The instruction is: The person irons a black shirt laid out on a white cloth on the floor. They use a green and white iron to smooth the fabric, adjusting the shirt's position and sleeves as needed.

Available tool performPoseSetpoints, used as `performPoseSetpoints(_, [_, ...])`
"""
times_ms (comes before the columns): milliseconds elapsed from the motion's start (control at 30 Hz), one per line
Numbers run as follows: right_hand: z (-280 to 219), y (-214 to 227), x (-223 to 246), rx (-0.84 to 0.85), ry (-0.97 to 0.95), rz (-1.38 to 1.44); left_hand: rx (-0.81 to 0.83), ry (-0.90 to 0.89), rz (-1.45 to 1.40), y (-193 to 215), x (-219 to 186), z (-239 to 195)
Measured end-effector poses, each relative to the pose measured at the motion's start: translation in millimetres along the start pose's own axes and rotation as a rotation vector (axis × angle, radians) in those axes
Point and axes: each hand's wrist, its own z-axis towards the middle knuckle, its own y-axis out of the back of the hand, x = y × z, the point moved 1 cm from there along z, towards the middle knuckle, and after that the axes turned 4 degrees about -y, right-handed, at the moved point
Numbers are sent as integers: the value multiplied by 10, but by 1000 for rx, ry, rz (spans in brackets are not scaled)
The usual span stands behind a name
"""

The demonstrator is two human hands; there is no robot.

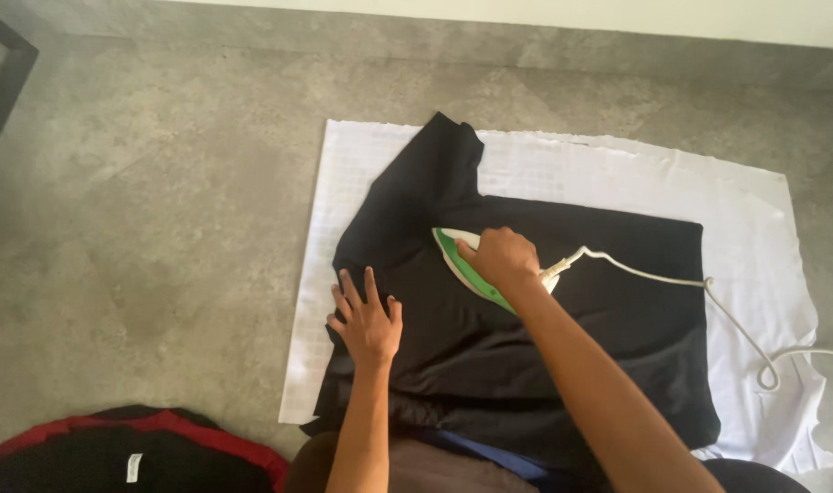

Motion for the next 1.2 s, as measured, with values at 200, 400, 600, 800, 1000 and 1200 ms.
performPoseSetpoints(200, [70,154,447,59,120,-54,272,-12,-25,48,439,441])
performPoseSetpoints(400, [-3,242,875,31,51,47,202,32,-190,29,491,538])
performPoseSetpoints(600, [128,225,1136,-19,52,133,34,147,-771,187,503,628])
performPoseSetpoints(800, [245,171,1325,-47,144,123,-72,228,-783,-254,773,688])
performPoseSetpoints(1000, [226,224,1393,-76,225,72,-237,291,-662,-490,1001,780])
performPoseSetpoints(1200, [430,59,1425,-141,188,71,-297,66,-444,30,502,677])
